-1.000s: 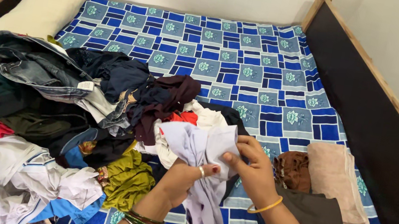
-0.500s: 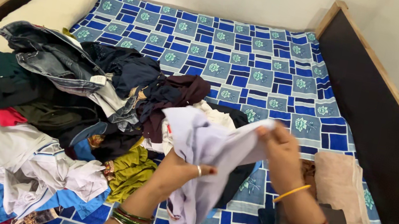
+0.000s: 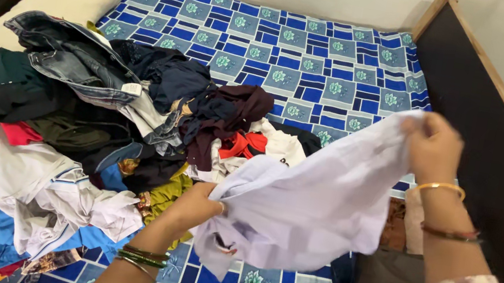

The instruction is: The person folds several items of clothing, including shirts and small towels, by hand while using a bed as a work surface.

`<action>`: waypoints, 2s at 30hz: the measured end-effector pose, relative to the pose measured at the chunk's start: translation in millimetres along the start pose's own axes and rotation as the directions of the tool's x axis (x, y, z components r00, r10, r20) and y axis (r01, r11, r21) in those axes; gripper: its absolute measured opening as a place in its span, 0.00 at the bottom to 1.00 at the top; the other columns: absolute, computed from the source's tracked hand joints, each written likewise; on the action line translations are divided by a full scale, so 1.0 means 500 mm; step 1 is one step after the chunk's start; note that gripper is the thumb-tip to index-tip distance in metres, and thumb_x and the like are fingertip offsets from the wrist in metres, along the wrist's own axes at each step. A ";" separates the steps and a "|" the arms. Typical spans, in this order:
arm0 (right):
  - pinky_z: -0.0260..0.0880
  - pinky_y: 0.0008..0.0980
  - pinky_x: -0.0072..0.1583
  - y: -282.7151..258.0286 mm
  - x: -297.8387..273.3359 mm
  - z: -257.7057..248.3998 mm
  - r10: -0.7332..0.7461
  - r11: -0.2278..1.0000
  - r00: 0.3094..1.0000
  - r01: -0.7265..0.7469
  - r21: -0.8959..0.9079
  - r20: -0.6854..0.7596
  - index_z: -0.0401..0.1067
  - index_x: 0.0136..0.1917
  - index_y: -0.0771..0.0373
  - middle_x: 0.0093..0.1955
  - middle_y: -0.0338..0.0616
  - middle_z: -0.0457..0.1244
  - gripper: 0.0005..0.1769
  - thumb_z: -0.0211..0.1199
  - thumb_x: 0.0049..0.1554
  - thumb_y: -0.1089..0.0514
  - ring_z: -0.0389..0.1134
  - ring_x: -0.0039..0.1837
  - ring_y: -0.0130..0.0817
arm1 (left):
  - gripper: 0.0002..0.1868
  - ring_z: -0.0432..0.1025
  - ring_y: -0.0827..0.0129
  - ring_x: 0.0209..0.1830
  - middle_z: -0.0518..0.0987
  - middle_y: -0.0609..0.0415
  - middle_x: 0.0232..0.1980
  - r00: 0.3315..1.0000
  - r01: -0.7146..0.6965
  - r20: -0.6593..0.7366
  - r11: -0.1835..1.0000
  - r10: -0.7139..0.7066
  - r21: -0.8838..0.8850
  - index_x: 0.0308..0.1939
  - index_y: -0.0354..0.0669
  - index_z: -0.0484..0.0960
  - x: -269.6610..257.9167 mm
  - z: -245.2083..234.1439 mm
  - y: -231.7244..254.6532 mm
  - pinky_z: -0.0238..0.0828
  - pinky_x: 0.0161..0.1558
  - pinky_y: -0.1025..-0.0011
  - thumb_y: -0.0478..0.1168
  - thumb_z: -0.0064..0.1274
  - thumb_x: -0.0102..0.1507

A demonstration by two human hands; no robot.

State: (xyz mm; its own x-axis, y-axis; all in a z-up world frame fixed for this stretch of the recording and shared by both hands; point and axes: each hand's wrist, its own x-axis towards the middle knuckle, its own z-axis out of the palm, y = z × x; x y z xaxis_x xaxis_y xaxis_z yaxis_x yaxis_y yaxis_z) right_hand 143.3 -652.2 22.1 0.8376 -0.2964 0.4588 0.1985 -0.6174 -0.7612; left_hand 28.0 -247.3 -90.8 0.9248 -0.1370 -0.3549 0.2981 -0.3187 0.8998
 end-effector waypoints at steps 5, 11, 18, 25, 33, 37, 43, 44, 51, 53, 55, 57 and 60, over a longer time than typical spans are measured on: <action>0.53 0.47 0.76 -0.038 -0.152 0.084 -0.411 0.911 0.780 0.338 0.236 0.472 0.60 0.74 0.56 0.75 0.52 0.56 0.57 0.81 0.34 0.50 0.54 0.78 0.46 | 0.26 0.76 0.76 0.38 0.85 0.55 0.41 0.971 -0.204 0.106 0.976 0.212 -0.080 0.53 0.42 0.84 0.016 0.036 0.083 0.72 0.43 0.73 0.29 0.46 0.51; 0.65 0.35 0.65 -0.106 -0.320 0.191 -0.201 0.971 0.615 0.024 0.236 0.762 0.64 0.69 0.62 0.63 0.54 0.66 0.43 0.78 0.44 0.57 0.67 0.64 0.41 | 0.19 0.76 0.50 0.45 0.81 0.39 0.42 0.801 -0.591 0.256 0.650 0.541 0.477 0.44 0.37 0.86 0.006 0.055 0.159 0.72 0.49 0.62 0.30 0.61 0.48; 0.70 0.28 0.59 -0.025 -0.318 0.215 -0.030 0.667 0.591 -0.589 0.457 0.806 0.78 0.58 0.73 0.52 0.41 0.72 0.20 0.65 0.52 0.68 0.70 0.54 0.27 | 0.14 0.75 0.47 0.50 0.80 0.43 0.45 0.754 -0.282 -0.185 0.564 0.630 0.776 0.44 0.41 0.82 0.014 0.044 0.073 0.72 0.51 0.56 0.32 0.59 0.54; 0.68 0.30 0.62 -0.110 -0.307 0.193 0.080 0.405 0.669 -0.699 0.590 0.739 0.69 0.68 0.61 0.60 0.38 0.70 0.38 0.62 0.41 0.70 0.71 0.61 0.29 | 0.18 0.79 0.50 0.51 0.85 0.42 0.46 0.951 -0.141 -0.236 0.957 0.202 0.252 0.49 0.41 0.84 0.024 0.021 0.117 0.73 0.51 0.60 0.38 0.62 0.54; 0.71 0.32 0.59 -0.062 -0.329 0.216 0.144 0.786 0.633 -0.541 0.301 0.761 0.75 0.63 0.67 0.56 0.42 0.71 0.29 0.74 0.47 0.66 0.70 0.56 0.31 | 0.21 0.75 0.48 0.51 0.80 0.41 0.47 0.736 -0.476 -0.360 0.816 0.573 0.327 0.46 0.37 0.84 0.025 0.074 0.106 0.72 0.52 0.59 0.32 0.64 0.49; 0.72 0.36 0.58 -0.047 -0.329 0.195 0.023 0.473 0.668 -0.662 0.581 0.744 0.72 0.65 0.70 0.55 0.47 0.69 0.32 0.73 0.47 0.68 0.70 0.55 0.35 | 0.24 0.72 0.43 0.52 0.79 0.39 0.48 0.727 -0.372 -0.417 0.823 0.545 0.429 0.51 0.33 0.80 0.024 0.092 0.063 0.70 0.52 0.56 0.29 0.58 0.49; 0.73 0.42 0.59 -0.079 -0.306 0.193 0.102 -0.006 0.509 -0.859 0.513 0.854 0.66 0.66 0.69 0.58 0.52 0.69 0.29 0.66 0.54 0.55 0.73 0.57 0.41 | 0.19 0.81 0.58 0.39 0.84 0.44 0.43 0.978 -0.185 0.032 0.932 0.205 -0.311 0.51 0.33 0.83 0.049 0.087 0.029 0.78 0.42 0.62 0.29 0.55 0.55; 0.73 0.39 0.59 -0.071 -0.302 0.196 0.144 0.140 0.521 -0.853 0.504 0.842 0.67 0.66 0.68 0.59 0.49 0.69 0.27 0.63 0.56 0.54 0.72 0.57 0.37 | 0.22 0.80 0.62 0.36 0.83 0.46 0.43 0.954 0.063 0.260 0.746 0.151 -0.663 0.54 0.31 0.81 0.043 0.083 0.028 0.79 0.37 0.61 0.28 0.51 0.55; 0.70 0.29 0.58 -0.001 -0.318 0.245 0.161 0.550 0.842 -0.509 0.662 0.515 0.63 0.64 0.56 0.55 0.34 0.67 0.29 0.62 0.48 0.66 0.69 0.57 0.25 | 0.27 0.81 0.61 0.46 0.83 0.45 0.53 0.934 0.053 0.238 0.552 0.269 -0.832 0.63 0.35 0.71 -0.053 0.106 0.130 0.82 0.47 0.63 0.23 0.53 0.59; 0.69 0.30 0.60 -0.001 -0.313 0.193 0.103 0.581 0.906 -0.390 0.714 0.411 0.67 0.63 0.63 0.55 0.40 0.66 0.20 0.63 0.58 0.61 0.67 0.57 0.28 | 0.35 0.82 0.63 0.50 0.82 0.49 0.57 0.933 0.068 0.240 0.523 0.268 -0.850 0.67 0.42 0.64 -0.074 0.098 0.155 0.82 0.45 0.62 0.23 0.51 0.55; 0.67 0.30 0.61 -0.028 -0.309 0.160 0.048 0.605 0.953 -0.266 0.750 0.299 0.71 0.62 0.70 0.55 0.46 0.66 0.15 0.63 0.67 0.57 0.65 0.56 0.31 | 0.37 0.81 0.62 0.50 0.82 0.47 0.56 0.937 0.039 0.223 0.555 0.268 -0.831 0.69 0.44 0.62 -0.074 0.101 0.161 0.82 0.45 0.64 0.24 0.52 0.56; 0.70 0.27 0.54 -0.068 -0.301 0.141 0.013 0.902 0.834 -0.247 0.354 0.551 0.70 0.58 0.61 0.53 0.42 0.67 0.23 0.71 0.51 0.53 0.68 0.52 0.29 | 0.39 0.80 0.62 0.51 0.82 0.45 0.56 0.939 0.018 0.215 0.588 0.267 -0.809 0.71 0.46 0.61 -0.061 0.107 0.150 0.81 0.46 0.65 0.24 0.52 0.56; 0.65 0.27 0.54 -0.110 -0.296 0.142 -0.254 0.962 0.880 0.188 0.197 0.402 0.74 0.56 0.65 0.56 0.41 0.61 0.27 0.76 0.47 0.51 0.63 0.56 0.28 | 0.40 0.79 0.65 0.47 0.81 0.53 0.52 0.971 0.002 0.160 0.661 0.178 -0.751 0.69 0.47 0.62 -0.036 0.122 0.123 0.79 0.40 0.65 0.24 0.54 0.54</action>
State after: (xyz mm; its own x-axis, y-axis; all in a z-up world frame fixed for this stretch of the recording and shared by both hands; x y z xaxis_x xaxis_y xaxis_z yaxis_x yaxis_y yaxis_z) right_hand 44.7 -522.9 -36.6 0.8910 0.1894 0.4126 0.4487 -0.5061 -0.7366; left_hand 15.3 -321.9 -44.4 0.9133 -0.3396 -0.2247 0.3763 0.4933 0.7843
